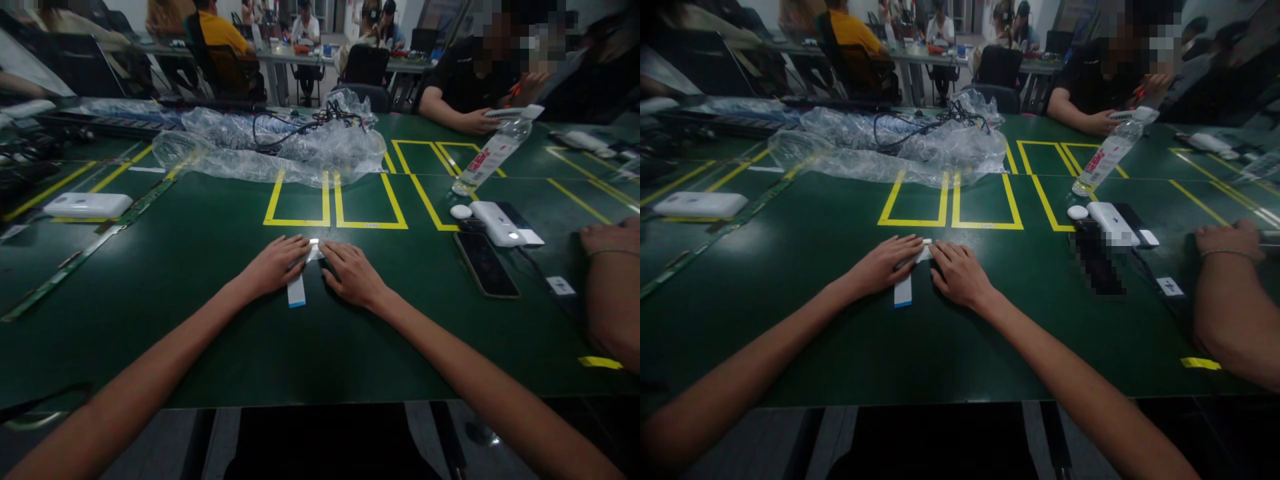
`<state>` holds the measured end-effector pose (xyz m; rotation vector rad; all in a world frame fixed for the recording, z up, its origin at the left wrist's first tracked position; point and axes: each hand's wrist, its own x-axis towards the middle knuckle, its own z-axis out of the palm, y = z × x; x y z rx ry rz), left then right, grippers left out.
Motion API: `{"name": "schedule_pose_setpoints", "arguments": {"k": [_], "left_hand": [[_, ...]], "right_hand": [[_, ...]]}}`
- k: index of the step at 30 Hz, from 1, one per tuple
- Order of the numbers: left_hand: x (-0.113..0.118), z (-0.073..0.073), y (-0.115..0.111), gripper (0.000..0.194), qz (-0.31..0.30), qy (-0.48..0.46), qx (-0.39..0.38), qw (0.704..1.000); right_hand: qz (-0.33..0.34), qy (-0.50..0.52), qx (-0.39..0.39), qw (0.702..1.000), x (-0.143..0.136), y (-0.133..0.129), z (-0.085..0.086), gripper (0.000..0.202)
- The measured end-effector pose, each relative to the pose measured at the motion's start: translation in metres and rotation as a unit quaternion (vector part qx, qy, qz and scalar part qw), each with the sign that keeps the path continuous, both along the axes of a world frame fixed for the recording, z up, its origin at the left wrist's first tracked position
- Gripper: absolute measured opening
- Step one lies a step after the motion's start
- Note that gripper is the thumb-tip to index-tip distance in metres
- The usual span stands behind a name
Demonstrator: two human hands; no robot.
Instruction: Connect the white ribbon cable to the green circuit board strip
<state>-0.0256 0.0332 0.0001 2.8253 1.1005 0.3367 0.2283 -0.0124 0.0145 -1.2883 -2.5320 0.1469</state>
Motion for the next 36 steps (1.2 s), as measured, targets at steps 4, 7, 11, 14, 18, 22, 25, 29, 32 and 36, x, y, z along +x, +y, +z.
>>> {"name": "schedule_pose_setpoints", "arguments": {"k": [4,7,11,14,18,22,25,29,32,36], "left_hand": [[0.016,0.006,-0.007,0.046,-0.051,-0.029,-0.011,0.998],[0.005,0.008,0.004,0.049,-0.036,-0.034,-0.014,0.999],[-0.05,0.012,0.037,0.051,0.126,-0.016,0.033,0.991],[-0.113,0.018,0.059,0.057,0.345,-0.01,0.026,0.938],[-0.168,0.023,0.073,0.07,0.487,0.018,-0.029,0.873],[-0.177,0.022,0.081,0.076,0.501,0.05,-0.064,0.861],[-0.183,0.02,0.08,0.079,0.528,0.063,-0.05,0.845],[-0.197,0.024,0.074,0.083,0.573,0.08,-0.049,0.814],[-0.193,0.026,0.07,0.076,0.542,0.093,-0.065,0.833],[-0.155,0.017,0.059,0.069,0.462,0.11,-0.055,0.878]], "right_hand": [[0.014,-0.028,-0.007,0.999,-0.006,0.004,0.001,0.055],[0.022,-0.038,-0.014,0.999,-0.006,0.006,0.002,0.055],[0.034,-0.039,-0.034,0.998,-0.003,0.009,0.004,0.056],[0.031,-0.034,-0.046,0.998,-0.002,0.012,0.004,0.057],[0.03,-0.036,-0.052,0.998,-0.002,0.015,0.004,0.056],[0.032,-0.036,-0.053,0.997,-0.001,0.016,0.003,0.057],[0.029,-0.037,-0.053,0.997,0.0,0.015,0.002,0.057],[0.026,-0.04,-0.058,0.997,0.002,0.011,0.001,0.057],[0.029,-0.039,-0.058,0.997,0.002,0.009,0.0,0.058],[0.029,-0.033,-0.048,0.998,0.002,0.006,-0.004,0.057]]}}
